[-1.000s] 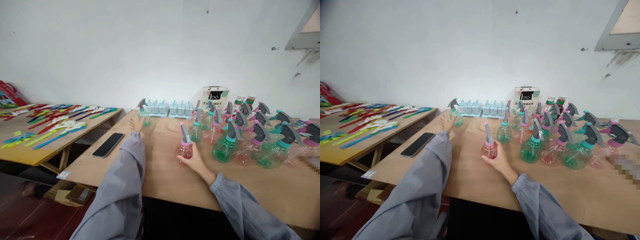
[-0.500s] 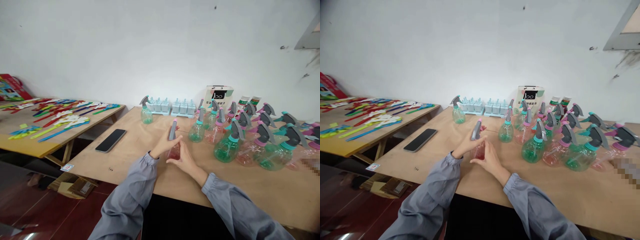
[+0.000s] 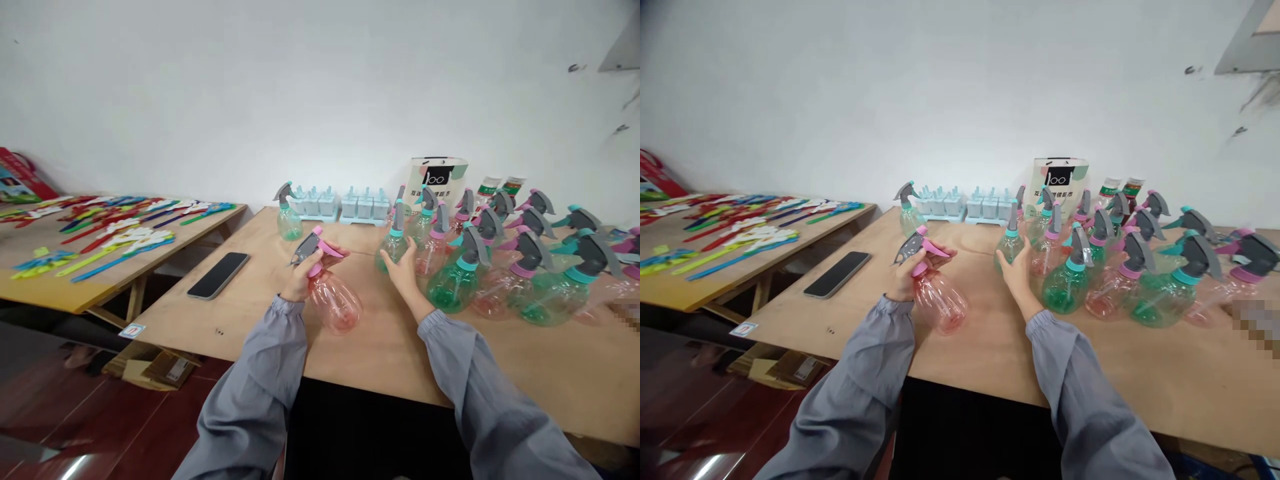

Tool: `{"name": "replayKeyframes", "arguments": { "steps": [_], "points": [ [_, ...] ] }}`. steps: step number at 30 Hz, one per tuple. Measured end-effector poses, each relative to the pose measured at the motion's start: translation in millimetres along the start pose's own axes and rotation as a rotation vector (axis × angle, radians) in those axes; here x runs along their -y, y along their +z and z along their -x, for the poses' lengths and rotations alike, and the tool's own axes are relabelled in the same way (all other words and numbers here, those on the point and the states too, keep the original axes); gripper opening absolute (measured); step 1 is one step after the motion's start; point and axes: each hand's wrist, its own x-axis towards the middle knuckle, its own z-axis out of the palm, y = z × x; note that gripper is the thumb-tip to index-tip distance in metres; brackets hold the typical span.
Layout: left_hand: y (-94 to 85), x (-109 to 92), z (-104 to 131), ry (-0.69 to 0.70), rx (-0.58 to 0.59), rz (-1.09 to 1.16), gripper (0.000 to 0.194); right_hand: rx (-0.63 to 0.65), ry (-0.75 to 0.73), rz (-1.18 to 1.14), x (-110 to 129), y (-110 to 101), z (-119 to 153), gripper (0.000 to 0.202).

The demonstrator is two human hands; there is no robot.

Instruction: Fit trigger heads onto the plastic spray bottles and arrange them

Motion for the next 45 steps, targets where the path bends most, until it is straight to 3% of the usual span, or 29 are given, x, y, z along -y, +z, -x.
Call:
{"name": "replayKeyframes", "arguments": {
  "steps": [3, 8, 13, 19, 21, 25, 36, 42, 45],
  "points": [
    [-2.4, 0, -1, -0.005, -0.029, 0.03, 0.033, -0.006, -0.048, 0.015, -6, 4, 7, 0.083],
    [-3.5, 1, -3, -0.004, -0.069, 0.034, 0.025, 0.101, -0.105, -0.046, 5, 2, 30, 0.079],
    [-9.0, 2, -8, 0.089, -0.084, 0.145, 0.013, 0.149, -0.115, -0.115, 13, -1, 41, 0.076],
    [-9.1, -8, -5, 0.003, -0.132, 0.077, 0.021, 0.187, -0.108, -0.137, 12, -4, 41, 0.074],
    [-7.0, -7, -4, 0.015, -0.152, 0.07, 0.018, 0.2, -0.109, -0.136, 12, -5, 40, 0.074],
    [-6.5, -2, -5, 0.073, -0.175, 0.03, 0.034, 0.227, -0.103, -0.143, 11, -6, 40, 0.073],
    [-6.2, -5, -4, 0.077, -0.263, 0.062, 0.037, 0.252, -0.093, -0.143, 13, -8, 41, 0.074],
    [-9.1, -2, -4, 0.043, -0.201, 0.041, 0.041, 0.236, -0.064, -0.146, 17, -9, 41, 0.076],
    [-8.9, -1, -5, 0.09, -0.25, 0.039, 0.039, 0.235, -0.066, -0.148, 18, -10, 41, 0.075]
  ]
}}
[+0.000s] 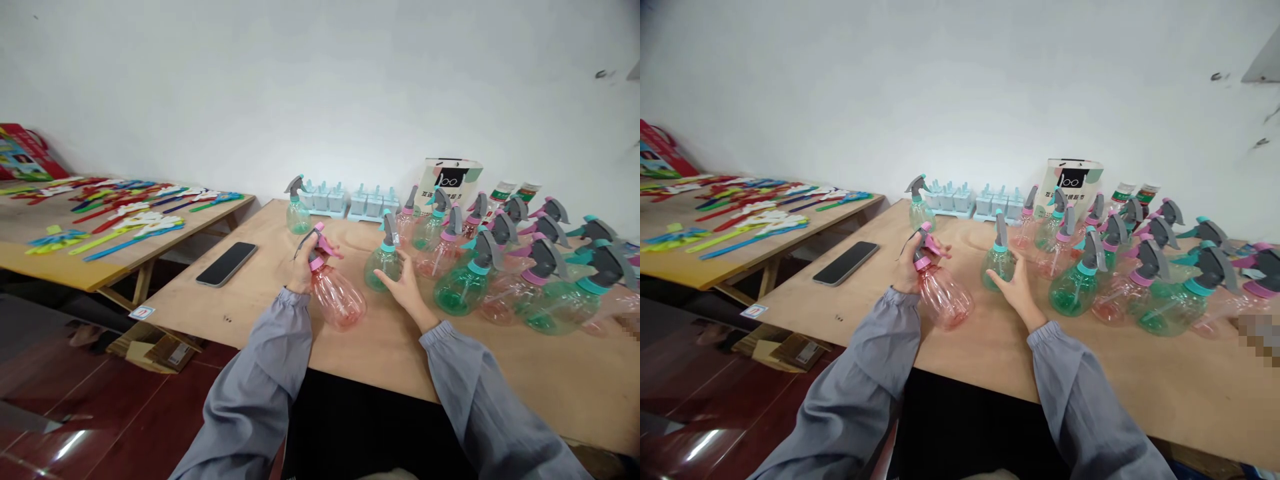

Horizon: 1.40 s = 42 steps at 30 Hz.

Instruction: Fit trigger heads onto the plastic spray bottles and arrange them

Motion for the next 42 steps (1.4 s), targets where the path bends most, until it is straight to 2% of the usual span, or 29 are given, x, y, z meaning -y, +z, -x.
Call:
{"name": "replayKeyframes", "arguments": {
  "steps": [3, 8, 11, 16, 19, 21, 24, 28, 33, 36, 39, 42],
  "points": [
    [-0.3, -1, -1, 0.029, -0.049, 0.001, 0.04, 0.008, 0.004, 0.004, 0, 0, 0, 0.075],
    [-0.5, -4, -2, 0.073, -0.016, 0.044, 0.037, 0.015, 0.004, 0.003, -1, -1, 0, 0.075],
    [-1.0, -3, 0, 0.112, -0.037, 0.033, 0.037, 0.03, 0.005, -0.004, -1, -1, 0, 0.075],
    [-4.0, -3, 3, 0.1, -0.07, -0.131, 0.044, 0.019, 0.0, -0.007, -1, -1, 0, 0.075],
    [-10.2, -11, -2, 0.155, -0.054, -0.315, 0.039, 0.018, -0.005, -0.018, -1, 0, 0, 0.075],
    [-19.4, -21, -9, 0.211, -0.075, -0.462, 0.032, 0.026, -0.003, -0.018, -2, 0, 1, 0.075],
    [-41.2, -37, -25, 0.29, -0.217, -0.633, 0.023, 0.035, -0.009, -0.012, -2, 0, 2, 0.074],
    [-75.6, -47, -45, 0.353, -0.315, -0.752, 0.024, 0.019, 0.005, -0.016, -3, 2, 4, 0.075],
    [-110.5, -33, -57, 0.359, -0.343, -0.815, 0.032, 0.025, 0.019, -0.023, -4, 2, 4, 0.075],
    [-128.4, -23, -58, 0.331, -0.399, -1.012, 0.041, 0.037, 0.012, -0.032, -3, 1, 4, 0.074],
    [-144.9, -21, -67, 0.314, -0.481, -1.251, 0.057, 0.04, 0.018, -0.036, -2, 1, 4, 0.075],
    [-157.1, -25, -86, 0.306, -0.449, -1.37, 0.068, 0.034, 0.039, -0.036, -2, 2, 5, 0.076]
  ]
}}
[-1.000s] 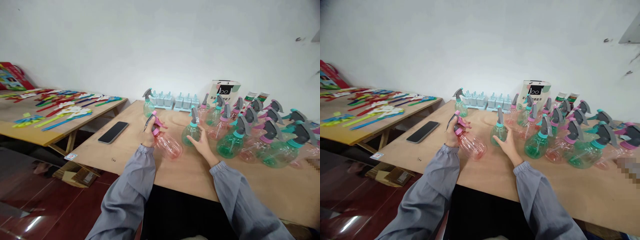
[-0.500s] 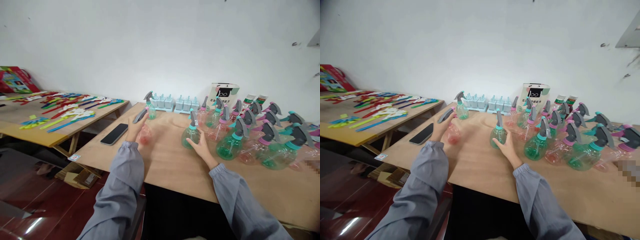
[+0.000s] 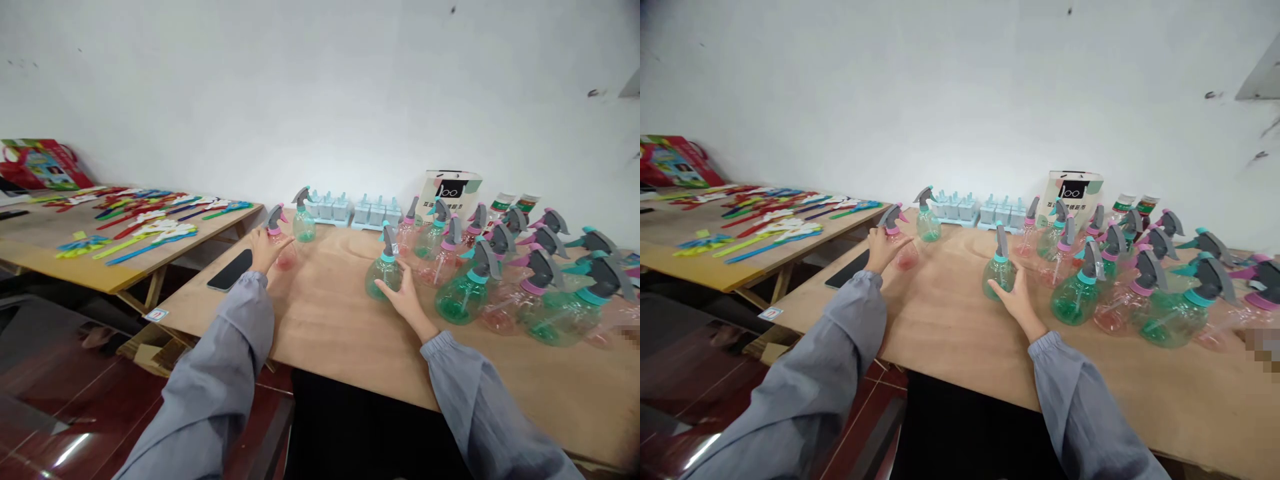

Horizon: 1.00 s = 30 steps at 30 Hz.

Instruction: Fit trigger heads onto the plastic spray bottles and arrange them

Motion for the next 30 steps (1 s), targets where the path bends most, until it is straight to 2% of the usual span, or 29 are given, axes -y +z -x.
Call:
{"name": "replayKeyframes", "arguments": {
  "steps": [5, 8, 11, 14, 16, 19, 20, 21, 22, 23, 24, 25, 26, 28, 30],
  "points": [
    [21.3, 1, -33, 0.007, 0.017, -0.086, 0.083, -0.012, 0.009, -0.004, -4, 3, 1, 0.079],
    [35.2, -3, -41, -0.013, -0.005, -0.079, 0.097, -0.028, -0.007, 0.015, -5, 4, 1, 0.078],
    [40.4, -6, -41, -0.014, -0.014, -0.026, 0.1, -0.015, -0.008, 0.013, -4, 5, 2, 0.077],
    [33.3, -10, -32, -0.012, -0.059, 0.051, 0.095, -0.02, -0.008, 0.008, -3, 5, 2, 0.078],
    [23.6, -17, -19, -0.006, -0.163, 0.107, 0.088, -0.041, -0.011, 0.011, -3, 7, 2, 0.077],
    [8.6, -39, 15, 0.036, -0.347, 0.194, 0.075, -0.046, 0.001, -0.023, -2, 11, 3, 0.079],
    [5.0, -49, 30, 0.082, -0.352, 0.24, 0.069, -0.035, 0.006, -0.043, -2, 13, 4, 0.079],
    [2.7, -61, 45, 0.135, -0.32, 0.307, 0.065, -0.016, 0.009, -0.062, -1, 14, 5, 0.08],
    [1.9, -73, 61, 0.19, -0.224, 0.381, 0.064, 0.005, 0.008, -0.077, 1, 16, 6, 0.08],
    [2.8, -87, 76, 0.242, -0.079, 0.455, 0.065, 0.024, 0.003, -0.085, 2, 18, 8, 0.08],
    [5.3, -101, 90, 0.286, 0.12, 0.513, 0.072, 0.038, -0.004, -0.082, 4, 20, 10, 0.079],
    [9.3, -115, 102, 0.299, 0.288, 0.568, 0.081, 0.046, -0.012, -0.068, 7, 22, 13, 0.08],
    [14.6, -128, 113, 0.28, 0.408, 0.615, 0.09, 0.054, -0.023, -0.048, 9, 24, 16, 0.081],
    [27.0, -150, 127, 0.214, 0.54, 0.694, 0.099, 0.088, -0.058, -0.001, 14, 28, 22, 0.083],
    [38.4, -164, 134, 0.175, 0.55, 0.743, 0.097, 0.155, -0.102, 0.026, 17, 30, 27, 0.085]
  ]
}}
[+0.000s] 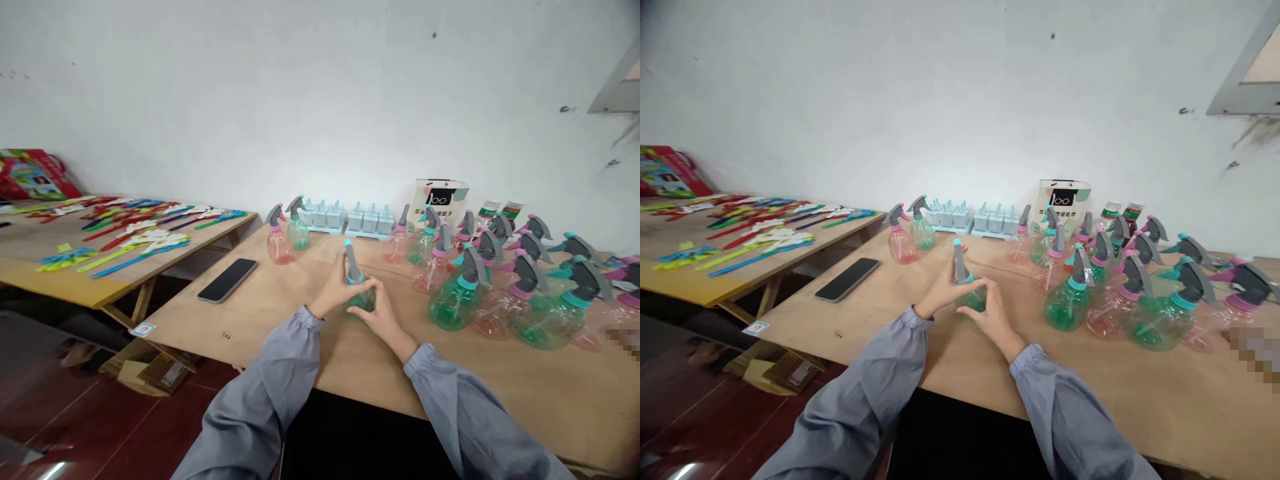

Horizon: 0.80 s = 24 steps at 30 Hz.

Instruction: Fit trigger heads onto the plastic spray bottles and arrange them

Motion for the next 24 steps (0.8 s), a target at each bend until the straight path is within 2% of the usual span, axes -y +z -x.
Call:
{"name": "replayKeyframes", "arguments": {
  "steps": [2, 4, 5, 7, 10, 13, 15, 17, 19, 24],
  "points": [
    [6.7, 2, -3, -0.013, -0.063, 0.045, 0.089, 0.08, -0.054, 0.0, 2, -1, 0, 0.085],
    [3.1, 6, -4, -0.055, -0.137, 0.111, 0.081, 0.064, -0.08, -0.003, 0, -6, -7, 0.078],
    [-1.4, 7, -4, -0.088, -0.166, 0.15, 0.077, -0.002, -0.072, 0.004, -2, -9, -15, 0.073],
    [-12.4, 10, -4, -0.154, -0.21, 0.22, 0.069, -0.222, -0.012, 0.04, -10, -17, -39, 0.064],
    [-25.6, 10, -6, -0.229, -0.298, 0.27, 0.058, -0.517, 0.065, 0.141, -31, -28, -91, 0.072],
    [-30.4, 5, -7, -0.269, -0.359, 0.318, 0.049, -0.613, 0.137, 0.255, -57, -35, -140, 0.081],
    [-30.9, 1, -6, -0.273, -0.344, 0.375, 0.045, -0.627, 0.231, 0.295, -72, -36, -159, 0.084],
    [-31.3, -4, -5, -0.236, -0.341, 0.427, 0.04, -0.606, 0.297, 0.303, -84, -36, -164, 0.085],
    [-32.5, -8, -4, -0.186, -0.344, 0.485, 0.038, -0.571, 0.308, 0.299, -91, -34, -156, 0.081],
    [-39.0, -10, -5, -0.189, -0.251, 0.699, 0.042, -0.5, 0.162, 0.258, -83, -29, -104, 0.074]
  ]
}}
